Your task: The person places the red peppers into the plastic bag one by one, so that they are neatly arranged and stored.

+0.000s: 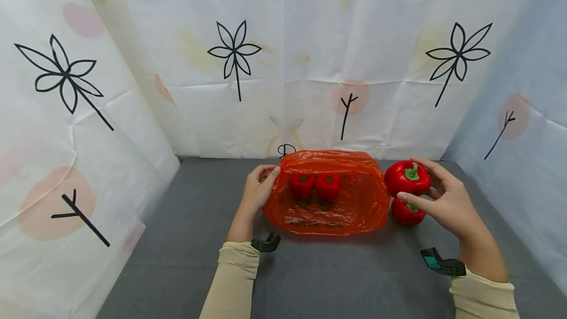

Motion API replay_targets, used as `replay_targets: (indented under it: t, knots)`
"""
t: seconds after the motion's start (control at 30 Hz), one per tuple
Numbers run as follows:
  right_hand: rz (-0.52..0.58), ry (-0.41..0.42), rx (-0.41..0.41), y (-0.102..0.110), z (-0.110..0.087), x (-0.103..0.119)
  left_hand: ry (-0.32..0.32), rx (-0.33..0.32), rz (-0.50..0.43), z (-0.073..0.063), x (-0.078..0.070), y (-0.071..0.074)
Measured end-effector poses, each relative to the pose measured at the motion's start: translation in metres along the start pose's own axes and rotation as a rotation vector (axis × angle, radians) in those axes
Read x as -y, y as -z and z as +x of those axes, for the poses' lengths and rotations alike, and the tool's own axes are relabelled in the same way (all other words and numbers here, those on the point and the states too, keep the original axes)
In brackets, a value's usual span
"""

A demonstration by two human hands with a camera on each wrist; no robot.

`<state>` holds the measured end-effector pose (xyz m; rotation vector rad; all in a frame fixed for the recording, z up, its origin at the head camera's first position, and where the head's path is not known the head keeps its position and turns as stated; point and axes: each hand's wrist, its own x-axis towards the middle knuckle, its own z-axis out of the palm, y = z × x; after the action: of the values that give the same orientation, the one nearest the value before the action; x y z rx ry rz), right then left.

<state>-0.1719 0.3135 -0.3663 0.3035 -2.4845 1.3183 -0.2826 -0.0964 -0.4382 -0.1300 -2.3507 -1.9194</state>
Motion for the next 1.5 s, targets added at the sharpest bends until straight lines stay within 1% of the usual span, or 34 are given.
replay_targets:
  t: [0.1, 0.23, 0.33, 0.47, 0.6, 0.7, 0.77, 0.9, 1.07, 1.17, 1.3, 1.5]
  knots:
    - [0.011, 0.033, 0.050, -0.013, 0.002, 0.009, -0.001, -0.001, -0.001, 0.000, 0.000, 0.000]
    - [0.013, 0.055, 0.112, -0.033, 0.004, 0.017, 0.004, -0.003, -0.007, 0.000, 0.000, -0.001]
    - [0.057, 0.060, 0.161, -0.050, 0.006, 0.018, 0.005, -0.005, -0.011, 0.000, -0.001, -0.001]
    - [0.130, 0.046, 0.242, -0.077, 0.006, 0.017, 0.011, -0.004, -0.010, 0.000, -0.001, 0.000]
    - [0.158, 0.032, 0.312, -0.111, 0.005, 0.015, 0.018, -0.002, -0.013, -0.001, -0.001, 0.000]
    - [0.153, 0.011, 0.338, -0.133, 0.003, 0.010, 0.016, -0.002, -0.013, -0.001, 0.000, 0.001]
    - [0.135, -0.010, 0.340, -0.143, 0.002, 0.007, 0.016, 0.000, -0.010, -0.001, 0.000, 0.000]
    - [0.082, -0.045, 0.315, -0.154, 0.000, 0.002, 0.018, 0.005, -0.006, 0.000, 0.000, 0.000]
    - [0.042, -0.065, 0.308, -0.159, 0.000, -0.003, 0.014, 0.006, -0.011, 0.001, -0.001, 0.001]
    - [-0.001, -0.049, 0.306, -0.161, 0.000, -0.006, 0.010, 0.003, -0.014, 0.000, -0.003, 0.001]
    - [-0.071, -0.005, 0.298, -0.166, 0.000, -0.008, 0.006, 0.000, -0.016, -0.001, -0.004, 0.001]
    - [-0.103, 0.011, 0.297, -0.169, -0.002, -0.010, 0.007, 0.004, -0.017, -0.001, -0.003, 0.001]
